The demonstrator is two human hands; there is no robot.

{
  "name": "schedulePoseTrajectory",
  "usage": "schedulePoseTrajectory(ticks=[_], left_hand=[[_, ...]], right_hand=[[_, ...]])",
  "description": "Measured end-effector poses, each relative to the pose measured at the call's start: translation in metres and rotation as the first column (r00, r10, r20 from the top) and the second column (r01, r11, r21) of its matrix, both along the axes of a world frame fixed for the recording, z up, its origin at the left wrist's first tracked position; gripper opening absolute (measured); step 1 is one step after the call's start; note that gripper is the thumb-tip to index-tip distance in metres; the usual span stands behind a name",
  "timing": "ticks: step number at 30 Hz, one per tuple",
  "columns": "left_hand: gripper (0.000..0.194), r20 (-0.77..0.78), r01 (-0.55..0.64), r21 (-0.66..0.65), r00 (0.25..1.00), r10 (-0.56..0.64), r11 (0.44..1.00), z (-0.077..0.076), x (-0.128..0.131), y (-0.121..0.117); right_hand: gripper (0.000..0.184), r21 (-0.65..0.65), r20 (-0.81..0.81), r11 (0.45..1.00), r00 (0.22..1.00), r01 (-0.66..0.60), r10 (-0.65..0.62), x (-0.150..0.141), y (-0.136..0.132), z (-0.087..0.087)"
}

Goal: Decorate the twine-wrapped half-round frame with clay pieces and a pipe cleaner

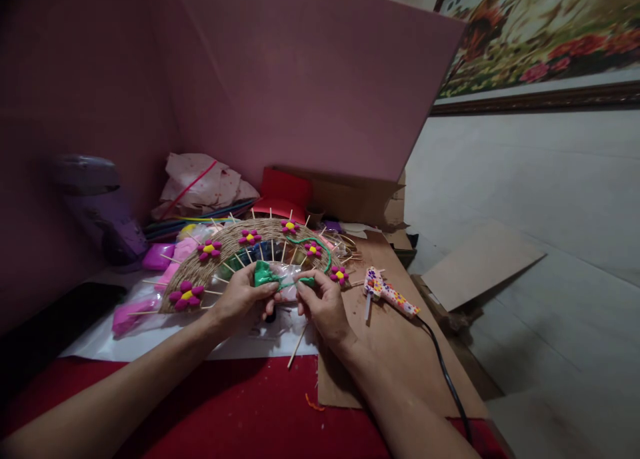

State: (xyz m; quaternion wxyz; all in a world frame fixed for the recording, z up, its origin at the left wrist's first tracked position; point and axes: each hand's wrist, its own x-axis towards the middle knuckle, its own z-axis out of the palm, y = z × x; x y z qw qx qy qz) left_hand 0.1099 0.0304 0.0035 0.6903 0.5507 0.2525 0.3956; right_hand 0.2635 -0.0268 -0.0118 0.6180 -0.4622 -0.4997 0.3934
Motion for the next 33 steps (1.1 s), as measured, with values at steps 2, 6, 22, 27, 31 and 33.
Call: schedulePoseTrajectory(ticks=[2,6,22,27,31,33], left_hand=[[0.036,-0.021,-0.006,0.028,1.0,0.007,1.0,0.002,0.0,-0.001],[0.035,-0.077,-0.023,0.069,0.997,0.028,0.997,0.005,0.001,-0.004],[0.029,-0.056,0.002,0.066,0.998,0.002,0.998,0.003,0.007,-0.008],[0.032,0.018,-0.048,-0.067,0.999,0.05,0.997,-0.001,0.003,-0.002],[0.033,0.04,-0.021,-0.086,0.999,0.024,0.996,-0.002,0.001,-0.001],[0.034,0.046,-0.019,-0.074,0.999,0.023,0.997,0.0,0.002,-0.003]], right_hand=[[0.02,0.012,0.056,1.0,0.998,-0.008,0.007,-0.001,0.0,0.0],[0.015,-0.035,0.142,0.995,0.985,-0.097,0.101,-0.003,0.001,0.0],[0.022,-0.05,-0.003,0.994,0.995,-0.099,0.099,-0.008,-0.004,0.003],[0.025,-0.047,-0.218,0.995,0.971,0.089,-0.097,0.005,0.004,0.003],[0.03,-0.063,-0.296,0.994,0.95,0.087,-0.102,0.009,0.008,0.003],[0.025,-0.079,-0.315,0.996,0.947,0.038,-0.061,0.007,0.006,0.005]])
